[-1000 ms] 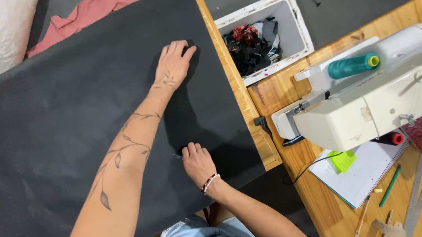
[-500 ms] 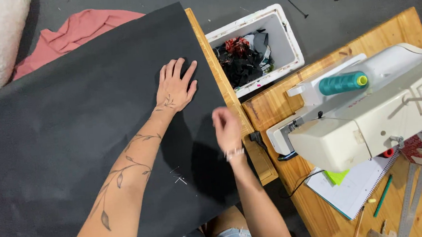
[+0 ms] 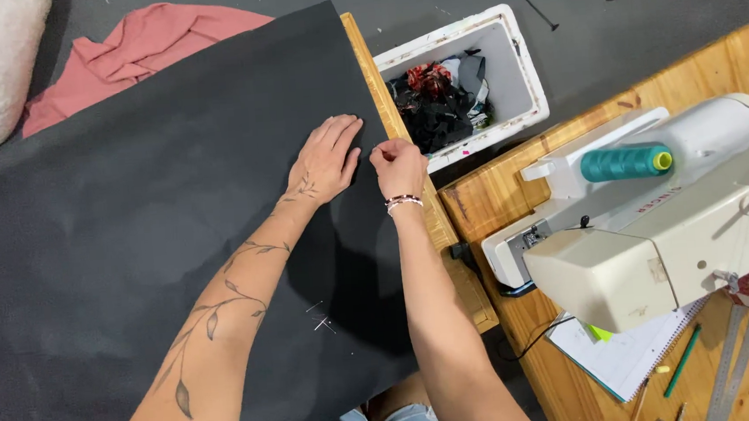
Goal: The person lays a large black fabric on a wooden worktable, smooths it, and uses a metal ruler to measure and mark a straight line. They then pick up a small white object and a pair of scissors from the table, and continue to adjust and smooth the fabric.
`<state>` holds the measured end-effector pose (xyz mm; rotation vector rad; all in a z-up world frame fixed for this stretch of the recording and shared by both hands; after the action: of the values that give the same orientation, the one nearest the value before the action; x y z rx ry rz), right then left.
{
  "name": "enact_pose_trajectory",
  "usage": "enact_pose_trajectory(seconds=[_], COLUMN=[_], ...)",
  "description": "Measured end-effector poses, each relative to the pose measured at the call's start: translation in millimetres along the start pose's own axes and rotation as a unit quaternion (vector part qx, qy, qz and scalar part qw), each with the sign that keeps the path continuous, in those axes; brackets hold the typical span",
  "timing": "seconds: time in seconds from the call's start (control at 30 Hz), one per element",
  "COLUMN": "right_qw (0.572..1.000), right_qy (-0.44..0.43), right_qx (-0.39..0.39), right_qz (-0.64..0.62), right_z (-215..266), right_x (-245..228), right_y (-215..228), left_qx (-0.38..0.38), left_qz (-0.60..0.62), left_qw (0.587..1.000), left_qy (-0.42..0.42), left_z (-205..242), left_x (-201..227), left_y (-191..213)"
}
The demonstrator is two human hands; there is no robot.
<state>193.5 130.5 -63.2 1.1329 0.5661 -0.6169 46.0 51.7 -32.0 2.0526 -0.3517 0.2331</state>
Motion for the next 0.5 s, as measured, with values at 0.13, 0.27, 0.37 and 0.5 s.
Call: enact_pose_trajectory(seconds=[0.13, 0.27, 0.37, 0.5], right_qw=[1.0, 0.999, 1.0, 0.997], right_qy=[0.003, 0.004, 0.009, 0.044], right_qx=[-0.018, -0.025, -0.017, 0.003], right_qz=[-0.012, -0.021, -0.022, -0.057], right_z=[10.0, 0.0, 8.6, 5.1], right_x=[-8.9, -1.9, -13.9, -15.4], right_y=[10.4, 1.0, 3.5, -8.5], left_qx=[-0.004, -0.005, -0.002, -0.002], left_qz=[0.037, 0.068, 0.088, 0.111], left_qw=[0.999, 0.997, 0.995, 0.993], left_qy=[0.03, 0.035, 0.038, 0.042], left_z=[-1.4, -6.0, -2.8, -3.9], left_x=[2.2, -0.4, 0.5, -1.5], left_y=[9.7, 16.1, 16.8, 16.5])
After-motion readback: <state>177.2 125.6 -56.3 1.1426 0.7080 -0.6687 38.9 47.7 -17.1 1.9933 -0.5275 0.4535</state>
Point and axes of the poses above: each hand's wrist, its own z-axis away from the middle knuckle, its own y-axis out of the back of the hand, x = y × z, the point moved 4 cm from there along -z, towards the middle knuckle, and after that the axes turned 7 degrees about -z, right-handed, at the moved point
